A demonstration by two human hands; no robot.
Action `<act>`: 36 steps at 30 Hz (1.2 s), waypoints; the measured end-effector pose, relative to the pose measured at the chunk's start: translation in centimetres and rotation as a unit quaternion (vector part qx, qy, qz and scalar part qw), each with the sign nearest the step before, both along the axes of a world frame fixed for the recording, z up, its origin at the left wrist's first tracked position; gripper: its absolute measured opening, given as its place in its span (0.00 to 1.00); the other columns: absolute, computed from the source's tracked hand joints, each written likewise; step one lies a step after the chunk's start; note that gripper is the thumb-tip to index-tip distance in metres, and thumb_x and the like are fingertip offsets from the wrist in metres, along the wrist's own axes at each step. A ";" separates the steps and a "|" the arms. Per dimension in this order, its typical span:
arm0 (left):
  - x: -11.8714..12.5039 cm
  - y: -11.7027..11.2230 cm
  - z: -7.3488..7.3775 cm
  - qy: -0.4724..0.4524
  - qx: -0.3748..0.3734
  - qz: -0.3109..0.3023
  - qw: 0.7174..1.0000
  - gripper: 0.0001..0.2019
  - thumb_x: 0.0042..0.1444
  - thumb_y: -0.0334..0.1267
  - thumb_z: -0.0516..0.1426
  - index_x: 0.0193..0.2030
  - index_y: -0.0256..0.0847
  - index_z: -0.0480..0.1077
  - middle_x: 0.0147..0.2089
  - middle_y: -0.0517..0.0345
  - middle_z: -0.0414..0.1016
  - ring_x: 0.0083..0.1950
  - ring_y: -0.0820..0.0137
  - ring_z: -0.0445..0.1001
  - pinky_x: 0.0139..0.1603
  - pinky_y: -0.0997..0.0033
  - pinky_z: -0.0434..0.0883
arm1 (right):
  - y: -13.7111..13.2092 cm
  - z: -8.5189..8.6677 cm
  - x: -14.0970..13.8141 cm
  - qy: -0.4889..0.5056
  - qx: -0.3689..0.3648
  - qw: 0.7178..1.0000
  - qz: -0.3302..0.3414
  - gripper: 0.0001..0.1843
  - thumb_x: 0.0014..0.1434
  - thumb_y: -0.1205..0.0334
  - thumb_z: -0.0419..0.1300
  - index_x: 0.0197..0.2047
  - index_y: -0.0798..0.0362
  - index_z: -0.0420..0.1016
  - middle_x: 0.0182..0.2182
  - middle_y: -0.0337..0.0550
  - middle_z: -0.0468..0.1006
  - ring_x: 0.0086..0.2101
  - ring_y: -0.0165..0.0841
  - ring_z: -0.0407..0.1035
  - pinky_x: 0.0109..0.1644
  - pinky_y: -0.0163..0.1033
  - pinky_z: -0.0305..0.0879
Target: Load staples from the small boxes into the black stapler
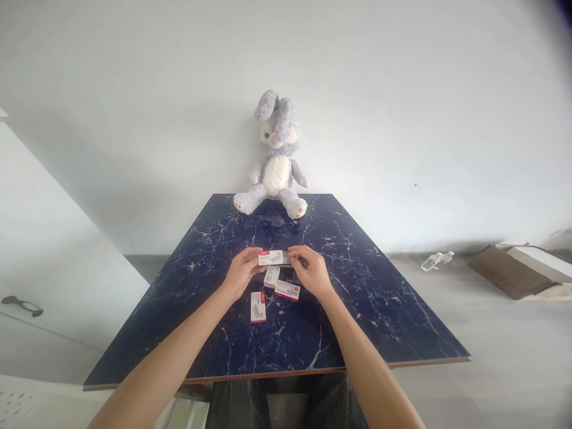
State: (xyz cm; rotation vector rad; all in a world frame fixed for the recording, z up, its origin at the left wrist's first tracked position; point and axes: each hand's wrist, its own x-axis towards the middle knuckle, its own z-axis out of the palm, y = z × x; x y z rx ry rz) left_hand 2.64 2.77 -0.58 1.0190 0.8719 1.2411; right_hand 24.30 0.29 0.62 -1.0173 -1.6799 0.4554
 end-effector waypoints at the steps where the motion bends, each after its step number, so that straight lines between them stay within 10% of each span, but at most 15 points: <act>1: -0.1 0.0 0.1 -0.008 0.007 0.006 1.000 0.15 0.51 0.39 0.68 0.45 0.39 0.75 0.38 0.54 0.81 0.32 0.72 0.78 0.34 0.75 0.75 | 0.2 -0.2 0.1 -0.001 0.000 1.000 -0.006 0.10 0.63 0.65 0.55 0.39 0.51 0.78 0.47 0.48 0.80 0.45 0.38 0.75 0.45 0.42 0.73; 8: -0.8 -0.5 1.6 0.035 0.147 0.062 0.987 0.11 0.55 0.41 0.65 0.43 0.40 0.77 0.37 0.55 0.81 0.26 0.71 0.75 0.26 0.72 0.73 | -0.2 -0.6 -0.8 0.005 -0.036 0.998 0.056 0.12 0.64 0.64 0.55 0.46 0.50 0.79 0.50 0.48 0.78 0.47 0.37 0.75 0.47 0.42 0.76; 17: -1.5 -0.3 3.6 -0.024 0.039 0.009 0.999 0.20 0.53 0.40 0.68 0.52 0.42 0.74 0.41 0.56 0.80 0.24 0.80 0.70 0.22 0.81 0.67 | -0.9 -0.4 -2.0 -0.053 -0.075 0.993 0.078 0.13 0.64 0.62 0.58 0.51 0.50 0.77 0.46 0.45 0.81 0.36 0.34 0.76 0.43 0.39 0.73; 36: -1.5 0.7 2.1 -0.104 -0.024 0.009 0.994 0.12 0.51 0.35 0.67 0.43 0.41 0.75 0.40 0.58 0.79 0.26 0.82 0.70 0.24 0.85 0.69 | -1.2 0.3 -1.3 -0.087 -0.092 0.988 0.091 0.04 0.58 0.65 0.62 0.31 0.52 0.72 0.42 0.42 0.78 0.33 0.30 0.72 0.40 0.37 0.70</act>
